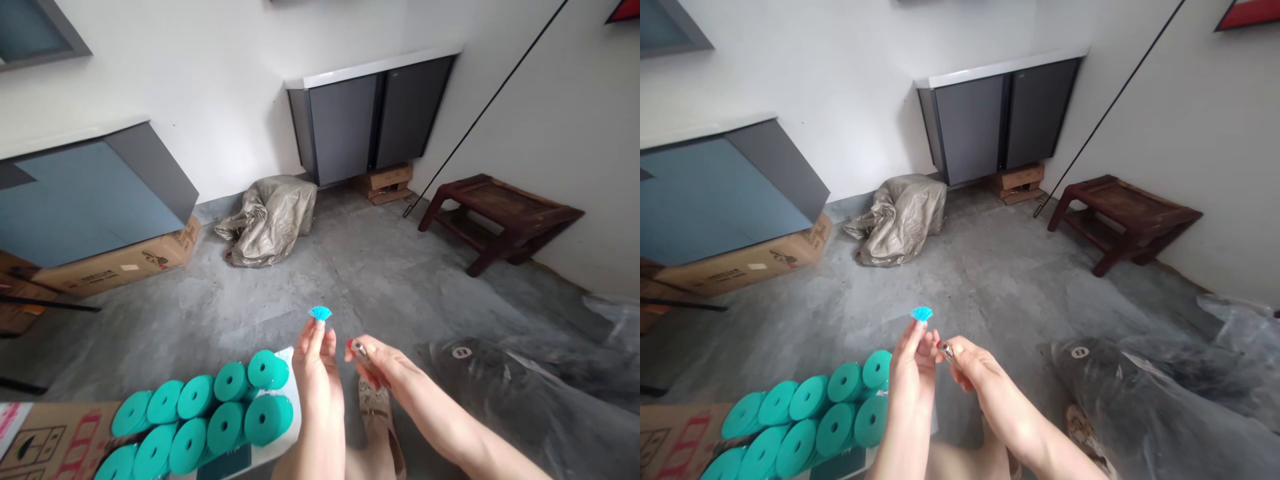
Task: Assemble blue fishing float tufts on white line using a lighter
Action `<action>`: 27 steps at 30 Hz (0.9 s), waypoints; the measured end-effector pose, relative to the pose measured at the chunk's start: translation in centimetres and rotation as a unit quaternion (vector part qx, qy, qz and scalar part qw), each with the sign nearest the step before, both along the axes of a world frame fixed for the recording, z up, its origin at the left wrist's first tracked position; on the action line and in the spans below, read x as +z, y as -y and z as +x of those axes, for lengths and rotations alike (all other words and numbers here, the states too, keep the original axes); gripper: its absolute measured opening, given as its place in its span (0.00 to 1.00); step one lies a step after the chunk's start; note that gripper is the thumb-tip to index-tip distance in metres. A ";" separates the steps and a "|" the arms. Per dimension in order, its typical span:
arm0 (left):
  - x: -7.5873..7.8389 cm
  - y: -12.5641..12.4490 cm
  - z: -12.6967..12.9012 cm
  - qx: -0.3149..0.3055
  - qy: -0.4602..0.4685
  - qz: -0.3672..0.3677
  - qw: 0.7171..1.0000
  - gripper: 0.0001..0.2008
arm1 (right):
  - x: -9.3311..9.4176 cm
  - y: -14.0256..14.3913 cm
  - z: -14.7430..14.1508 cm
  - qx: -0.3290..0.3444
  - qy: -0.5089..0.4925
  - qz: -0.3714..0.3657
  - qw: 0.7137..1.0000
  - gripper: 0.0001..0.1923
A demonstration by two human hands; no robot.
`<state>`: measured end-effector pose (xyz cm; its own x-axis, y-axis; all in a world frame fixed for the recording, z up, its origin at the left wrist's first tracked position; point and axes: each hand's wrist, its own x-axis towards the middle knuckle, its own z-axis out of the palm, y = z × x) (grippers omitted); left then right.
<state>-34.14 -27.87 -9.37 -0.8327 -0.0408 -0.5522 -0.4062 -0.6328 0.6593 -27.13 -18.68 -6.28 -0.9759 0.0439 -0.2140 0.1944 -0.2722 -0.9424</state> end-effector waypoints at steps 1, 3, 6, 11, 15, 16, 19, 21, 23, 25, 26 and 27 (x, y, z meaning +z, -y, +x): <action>0.1 0.0 -0.1 0.001 0.004 -0.001 1.000 0.07 | -0.2 -0.1 0.1 0.002 0.008 -0.022 1.000 0.20; 0.1 0.1 -0.2 -0.003 0.004 0.002 1.000 0.07 | -0.7 -0.2 0.3 -0.004 0.023 -0.075 0.997 0.18; 0.1 0.2 -0.3 -0.032 -0.025 0.014 0.999 0.09 | -1.2 -0.6 0.3 -0.020 0.028 -0.143 0.989 0.15; 0.5 0.5 -0.3 -0.105 -0.141 -0.009 0.984 0.12 | -1.5 -2.0 -0.1 -0.047 0.003 -0.180 0.983 0.11; 1.4 0.7 0.1 -0.164 -0.189 -0.088 0.964 0.13 | -1.8 -3.0 -0.3 -0.060 0.032 -0.159 0.985 0.20; 1.6 0.8 0.1 -0.170 -0.197 -0.098 0.961 0.12 | -1.8 -3.2 -0.3 -0.058 0.043 -0.150 0.986 0.23; 1.9 0.8 0.3 -0.183 -0.212 -0.108 0.954 0.11 | -1.7 -3.2 -0.3 -0.049 0.055 -0.086 0.994 0.26; 1.9 1.0 0.4 -0.203 -0.211 -0.117 0.949 0.12 | -1.5 -3.1 -0.2 -0.055 0.057 -0.027 0.997 0.26; 1.7 1.1 0.3 -0.218 -0.208 -0.128 0.945 0.13 | -1.3 -3.0 -0.2 -0.070 0.066 0.018 0.995 0.26; 1.5 1.2 0.2 -0.216 -0.206 -0.142 0.944 0.14 | -1.1 -2.8 -0.3 -0.085 0.075 0.038 0.993 0.26; 1.4 1.2 0.2 -0.209 -0.208 -0.149 0.944 0.14 | -1.0 -2.8 -0.3 -0.091 0.074 0.042 0.992 0.26; 1.3 1.2 0.2 -0.207 -0.212 -0.154 0.942 0.14 | -0.9 -2.8 -0.3 -0.097 0.072 0.046 0.992 0.26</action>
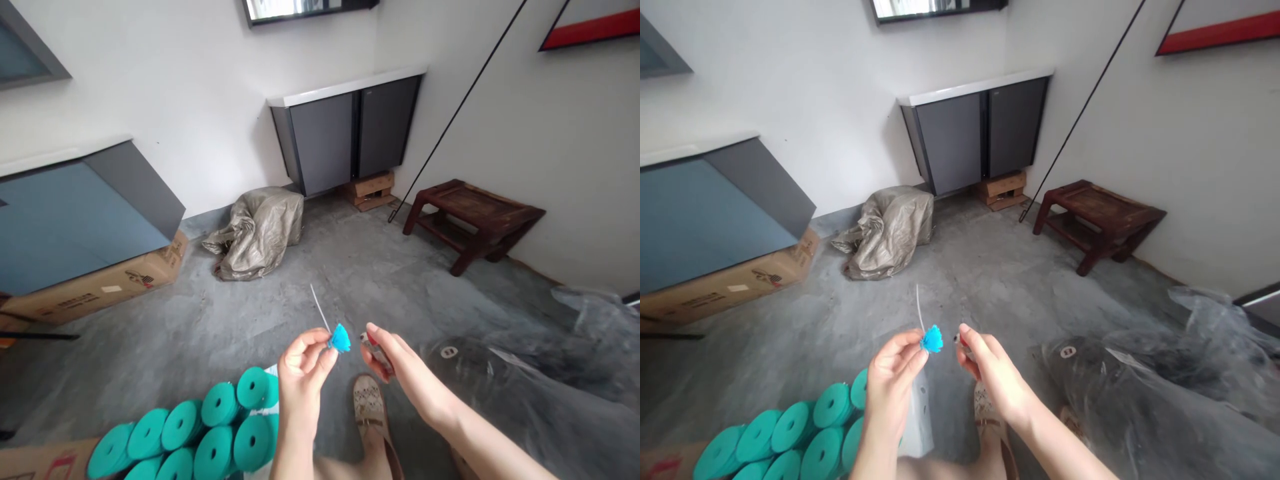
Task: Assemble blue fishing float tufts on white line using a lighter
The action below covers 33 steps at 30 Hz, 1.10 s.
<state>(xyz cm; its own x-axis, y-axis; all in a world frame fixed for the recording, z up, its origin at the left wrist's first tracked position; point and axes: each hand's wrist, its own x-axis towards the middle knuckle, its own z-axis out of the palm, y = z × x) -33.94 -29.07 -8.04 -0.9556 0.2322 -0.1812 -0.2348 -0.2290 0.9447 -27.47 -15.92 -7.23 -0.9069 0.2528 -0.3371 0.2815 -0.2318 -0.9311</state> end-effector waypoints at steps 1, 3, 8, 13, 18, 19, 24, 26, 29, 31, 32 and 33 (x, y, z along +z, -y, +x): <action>-0.1 0.0 0.0 0.002 -0.008 -0.003 1.000 0.14 | 0.1 0.0 0.0 -0.006 -0.001 0.003 1.000 0.26; -0.1 -0.1 0.0 0.000 -0.026 -0.009 1.000 0.13 | 0.2 0.1 0.0 -0.018 0.001 0.006 1.000 0.26; -0.1 -0.2 0.0 -0.008 -0.069 -0.026 0.997 0.10 | 0.7 0.4 -0.2 -0.019 -0.004 -0.008 1.000 0.24; -0.2 0.1 0.1 -0.018 -0.098 -0.037 0.994 0.08 | 0.8 0.5 -0.4 -0.025 -0.014 -0.015 0.999 0.22; -0.4 0.1 0.0 -0.016 -0.101 -0.042 0.994 0.08 | 0.8 0.6 -0.5 -0.016 -0.018 -0.023 0.999 0.21; -0.4 0.1 0.0 -0.016 -0.100 -0.041 0.994 0.08 | 0.8 0.6 -0.5 -0.014 -0.017 -0.024 0.999 0.21; -0.2 -0.1 0.0 -0.022 -0.098 -0.038 0.994 0.08 | 0.7 0.7 -0.4 -0.015 -0.014 -0.036 0.999 0.21; -0.2 0.0 0.0 -0.026 -0.100 -0.042 0.994 0.08 | 0.7 0.8 -0.3 -0.007 -0.018 -0.035 0.999 0.21; -0.2 0.1 0.0 -0.038 -0.108 -0.047 0.992 0.07 | 0.5 0.7 -0.2 0.001 -0.017 -0.023 1.000 0.21; -0.2 0.1 0.0 -0.045 -0.112 -0.048 0.992 0.07 | 0.3 0.6 -0.1 0.003 -0.013 -0.018 1.000 0.20; -0.3 0.1 0.0 -0.047 -0.113 -0.048 0.991 0.07 | 0.3 0.6 -0.1 0.004 -0.013 -0.017 1.000 0.20; -0.3 0.0 0.0 -0.049 -0.114 -0.047 0.991 0.07 | 0.2 0.6 -0.1 0.007 -0.017 -0.014 1.000 0.20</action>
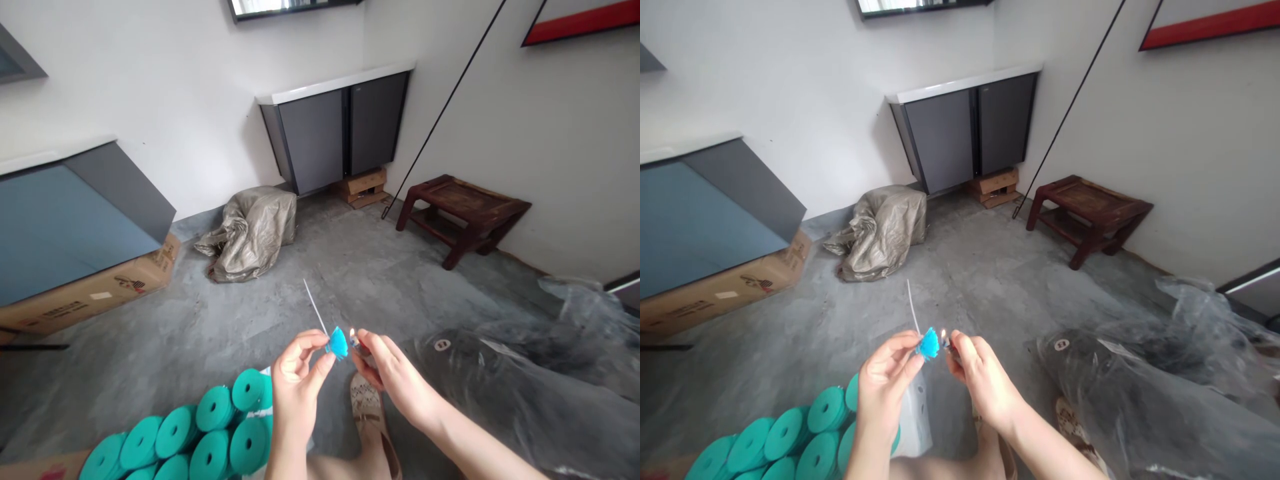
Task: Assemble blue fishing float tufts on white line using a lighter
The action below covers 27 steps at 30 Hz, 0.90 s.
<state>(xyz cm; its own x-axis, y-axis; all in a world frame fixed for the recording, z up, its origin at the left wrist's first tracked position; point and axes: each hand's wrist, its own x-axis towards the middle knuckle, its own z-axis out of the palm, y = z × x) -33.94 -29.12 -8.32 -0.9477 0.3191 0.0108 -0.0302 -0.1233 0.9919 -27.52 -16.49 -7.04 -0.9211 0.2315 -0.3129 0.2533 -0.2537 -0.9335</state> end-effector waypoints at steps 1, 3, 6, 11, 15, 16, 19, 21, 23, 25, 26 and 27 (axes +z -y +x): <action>0.0 0.0 0.0 -0.003 -0.001 0.000 1.000 0.07 | -0.1 0.0 0.0 0.004 -0.006 0.005 1.000 0.20; 0.0 0.0 0.0 -0.008 -0.002 0.001 1.000 0.07 | -0.2 -0.1 0.0 0.009 -0.014 0.019 1.000 0.21; 0.0 0.0 0.1 -0.013 -0.005 0.003 1.000 0.07 | -0.3 -0.1 0.1 0.012 -0.013 0.034 0.999 0.23; 0.0 0.1 0.2 -0.013 -0.007 0.004 1.000 0.07 | -0.7 -0.1 0.1 0.015 -0.016 0.040 0.999 0.24; -0.1 0.1 0.1 -0.012 -0.001 0.003 1.000 0.07 | -0.8 -0.1 0.1 0.015 -0.015 0.033 0.999 0.23; -0.1 0.0 0.1 -0.011 0.000 0.002 1.000 0.07 | -0.7 -0.1 0.1 0.017 -0.014 0.033 0.999 0.23; -0.1 0.1 0.1 -0.010 0.000 0.003 1.000 0.07 | -0.6 -0.1 0.0 0.019 -0.015 0.042 0.999 0.23; -0.1 0.1 0.1 -0.011 -0.001 0.003 1.000 0.07 | -0.5 -0.1 0.0 0.020 -0.015 0.043 0.999 0.23; -0.1 0.1 0.1 -0.010 -0.001 0.002 1.000 0.07 | -0.3 -0.1 0.1 0.019 -0.014 0.042 0.999 0.24; -0.1 0.1 0.1 -0.008 0.000 0.002 1.000 0.08 | -0.1 -0.1 0.1 0.018 -0.014 0.043 0.999 0.24; -0.1 0.1 0.1 -0.007 0.002 0.001 1.000 0.08 | -0.1 -0.1 0.1 0.018 -0.015 0.046 0.999 0.24; -0.2 0.1 0.1 -0.006 0.004 0.000 1.000 0.08 | 0.0 0.0 0.2 0.018 -0.016 0.049 0.999 0.24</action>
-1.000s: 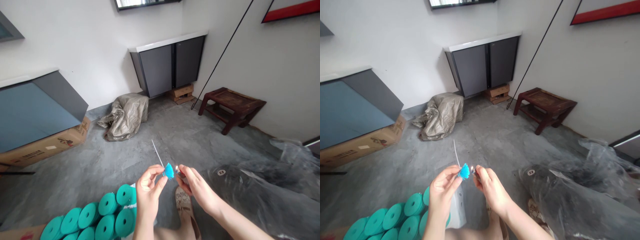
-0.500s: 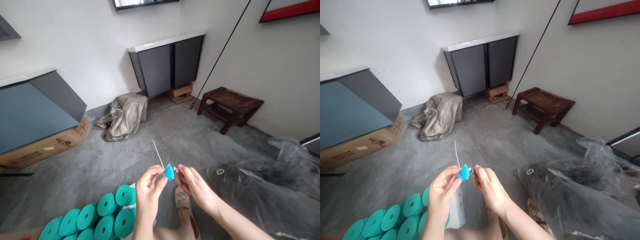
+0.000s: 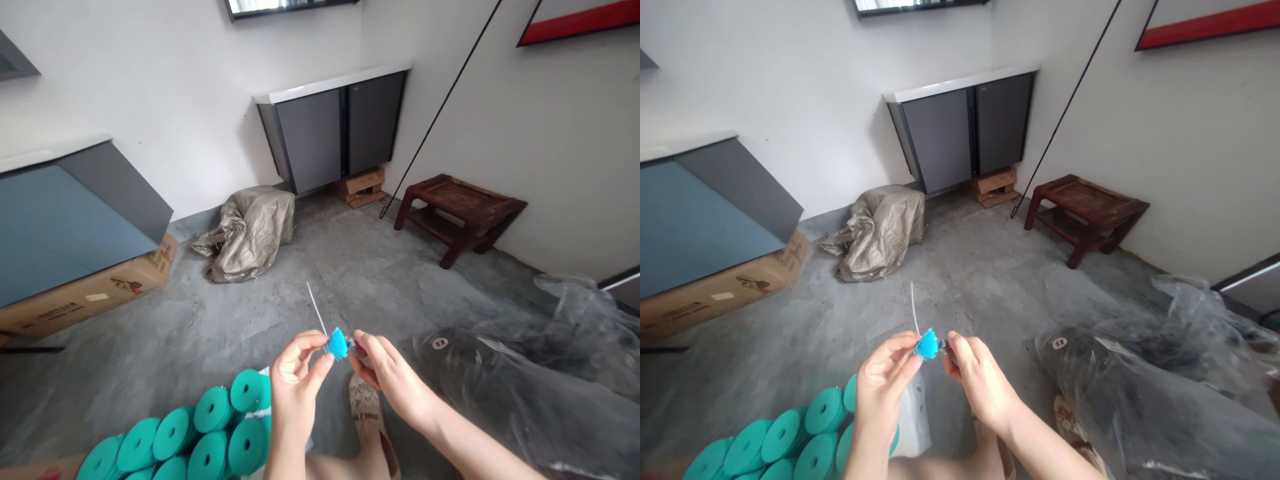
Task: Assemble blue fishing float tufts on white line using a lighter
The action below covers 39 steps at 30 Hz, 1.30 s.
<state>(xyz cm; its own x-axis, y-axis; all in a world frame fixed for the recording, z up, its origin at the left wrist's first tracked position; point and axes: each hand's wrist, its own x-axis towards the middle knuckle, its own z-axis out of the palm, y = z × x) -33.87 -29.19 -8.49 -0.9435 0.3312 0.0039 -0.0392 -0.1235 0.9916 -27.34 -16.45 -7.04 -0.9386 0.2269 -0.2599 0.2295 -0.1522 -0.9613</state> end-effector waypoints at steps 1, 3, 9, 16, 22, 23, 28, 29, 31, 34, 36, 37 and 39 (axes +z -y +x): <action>0.0 0.0 0.0 0.002 0.001 -0.001 1.000 0.08 | 0.0 0.0 0.0 0.001 -0.002 0.003 1.000 0.24; 0.0 0.0 -0.1 0.006 0.000 -0.002 1.000 0.08 | 0.0 0.1 0.1 0.007 -0.009 0.011 1.000 0.25; 0.0 0.1 0.1 0.014 0.005 -0.002 1.000 0.09 | -0.4 0.4 0.2 0.016 -0.012 0.009 1.000 0.25; 0.1 0.0 0.0 0.021 0.005 -0.014 1.000 0.10 | -0.2 0.2 0.1 0.016 -0.018 0.009 1.000 0.25; 0.3 -0.1 0.0 0.025 0.015 -0.016 0.999 0.11 | 0.1 0.1 0.1 -0.005 -0.004 -0.005 1.000 0.24; 0.3 -0.1 0.0 0.025 0.015 -0.014 0.999 0.11 | 0.0 0.1 0.1 -0.004 -0.005 -0.006 1.000 0.24; 0.3 -0.1 0.0 0.016 0.016 0.002 1.000 0.09 | -0.1 0.3 0.1 0.012 -0.014 -0.007 1.000 0.24; 0.2 -0.1 0.0 0.015 0.018 0.005 1.000 0.09 | -0.1 0.3 0.1 0.014 -0.015 -0.009 1.000 0.24; 0.2 -0.1 0.0 0.019 0.025 0.009 0.999 0.09 | -0.2 0.4 0.1 0.013 -0.013 -0.011 1.000 0.24; 0.1 -0.1 0.0 0.029 0.036 0.007 0.999 0.10 | -0.4 0.5 0.2 0.009 -0.008 -0.007 1.000 0.24; 0.1 -0.1 0.0 0.033 0.038 0.003 0.999 0.11 | -0.6 0.6 0.3 0.008 -0.004 -0.007 1.000 0.24; 0.1 -0.1 0.0 0.034 0.037 0.001 0.999 0.11 | -0.6 0.6 0.3 0.008 -0.004 -0.009 1.000 0.23; 0.1 -0.1 -0.1 0.036 0.036 -0.003 0.999 0.11 | -0.7 0.7 0.3 0.004 -0.004 -0.017 1.000 0.23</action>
